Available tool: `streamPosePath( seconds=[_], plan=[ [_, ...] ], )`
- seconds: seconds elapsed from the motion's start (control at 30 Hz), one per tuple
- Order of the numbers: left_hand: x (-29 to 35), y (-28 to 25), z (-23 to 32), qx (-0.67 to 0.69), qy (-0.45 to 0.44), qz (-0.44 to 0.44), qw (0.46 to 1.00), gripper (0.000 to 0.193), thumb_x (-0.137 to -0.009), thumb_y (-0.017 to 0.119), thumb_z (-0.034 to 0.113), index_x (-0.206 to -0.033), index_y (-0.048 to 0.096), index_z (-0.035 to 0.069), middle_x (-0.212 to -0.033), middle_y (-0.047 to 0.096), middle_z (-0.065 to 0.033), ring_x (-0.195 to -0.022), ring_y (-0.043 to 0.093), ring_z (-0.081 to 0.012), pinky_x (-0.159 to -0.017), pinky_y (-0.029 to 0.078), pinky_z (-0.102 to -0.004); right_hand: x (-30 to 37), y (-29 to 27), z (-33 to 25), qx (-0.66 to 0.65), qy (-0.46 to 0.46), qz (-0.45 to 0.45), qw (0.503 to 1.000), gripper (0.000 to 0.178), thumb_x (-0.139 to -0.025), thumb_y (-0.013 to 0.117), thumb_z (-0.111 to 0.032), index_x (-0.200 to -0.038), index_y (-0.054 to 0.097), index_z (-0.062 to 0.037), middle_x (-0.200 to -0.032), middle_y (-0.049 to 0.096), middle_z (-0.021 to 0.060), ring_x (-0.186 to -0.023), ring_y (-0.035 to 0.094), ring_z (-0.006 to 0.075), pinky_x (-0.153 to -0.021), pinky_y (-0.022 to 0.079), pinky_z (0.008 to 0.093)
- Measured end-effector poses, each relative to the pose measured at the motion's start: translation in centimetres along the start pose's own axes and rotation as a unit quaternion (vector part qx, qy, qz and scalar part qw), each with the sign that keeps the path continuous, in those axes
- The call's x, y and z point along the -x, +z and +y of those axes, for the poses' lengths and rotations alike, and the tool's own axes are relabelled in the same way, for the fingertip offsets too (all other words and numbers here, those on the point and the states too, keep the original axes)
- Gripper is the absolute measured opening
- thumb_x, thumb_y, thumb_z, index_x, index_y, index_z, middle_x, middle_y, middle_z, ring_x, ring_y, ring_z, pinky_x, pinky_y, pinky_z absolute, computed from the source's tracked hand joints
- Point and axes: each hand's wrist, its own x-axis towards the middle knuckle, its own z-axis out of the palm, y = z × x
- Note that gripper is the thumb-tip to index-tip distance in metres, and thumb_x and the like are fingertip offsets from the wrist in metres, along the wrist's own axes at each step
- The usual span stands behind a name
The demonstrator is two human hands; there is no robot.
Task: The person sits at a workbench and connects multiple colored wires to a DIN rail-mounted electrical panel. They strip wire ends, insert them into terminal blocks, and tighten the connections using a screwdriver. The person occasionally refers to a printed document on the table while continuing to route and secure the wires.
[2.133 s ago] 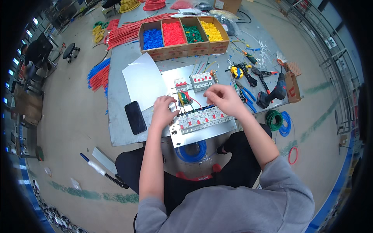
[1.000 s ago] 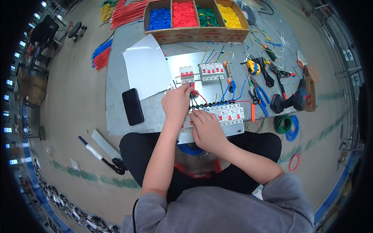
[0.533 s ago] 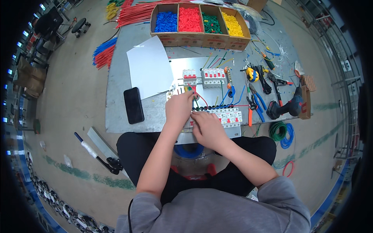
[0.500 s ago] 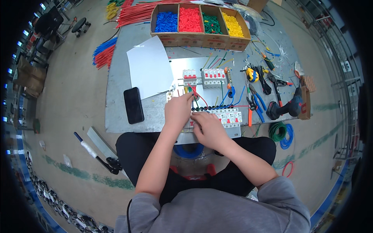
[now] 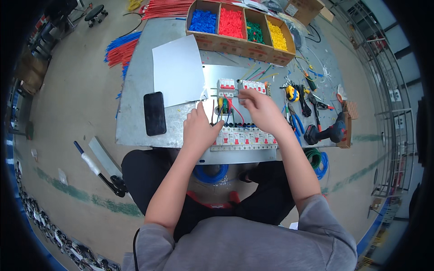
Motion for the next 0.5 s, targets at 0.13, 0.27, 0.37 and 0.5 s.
streamPosePath(
  seconds=[0.13,0.27,0.37,0.5],
  plan=[
    [0.9,1.3,0.4,-0.034,0.040,0.097,0.994,0.070,-0.091,0.088,0.032,-0.140,0.055,-0.006,-0.127,0.065,-0.0239,-0.118,0.065,-0.0415,-0.103,0.051,-0.0537,-4.5,1.7,-1.1,0.279,0.095,-0.167,0.941,0.039,-0.114,0.056,-0.018,-0.142,0.069,0.0049,-0.128,0.078,0.0269,-0.120,0.078,0.0329,-0.103,0.060,0.0423],
    [1.4,0.7,2.3,0.013,0.139,0.211,0.968,0.035,-0.090,0.081,0.015,-0.112,0.058,0.001,-0.108,0.063,-0.0172,-0.100,0.064,-0.0376,-0.089,0.049,-0.0533,-5.4,3.3,1.1,0.241,0.142,-0.179,0.943,0.040,-0.114,0.055,-0.022,-0.139,0.072,0.0046,-0.116,0.081,0.0250,-0.109,0.080,0.0349,-0.096,0.061,0.0453],
    [2.3,1.9,3.2,0.147,0.210,0.143,0.956,0.022,-0.088,0.073,0.005,-0.103,0.058,0.002,-0.102,0.064,-0.0164,-0.094,0.063,-0.0368,-0.084,0.048,-0.0516,-4.7,3.8,2.1,0.184,0.150,-0.129,0.963,0.035,-0.113,0.058,-0.023,-0.128,0.075,0.0037,-0.108,0.080,0.0254,-0.099,0.079,0.0387,-0.092,0.060,0.0487],
    [3.7,4.8,3.7,0.203,0.182,0.067,0.960,0.020,-0.086,0.071,0.004,-0.105,0.063,0.002,-0.099,0.065,-0.0166,-0.096,0.066,-0.0372,-0.086,0.053,-0.0489,-4.0,3.8,1.2,0.105,0.138,-0.089,0.981,0.030,-0.112,0.061,-0.021,-0.118,0.077,0.0037,-0.104,0.080,0.0254,-0.096,0.079,0.0399,-0.088,0.062,0.0483]
  ],
)
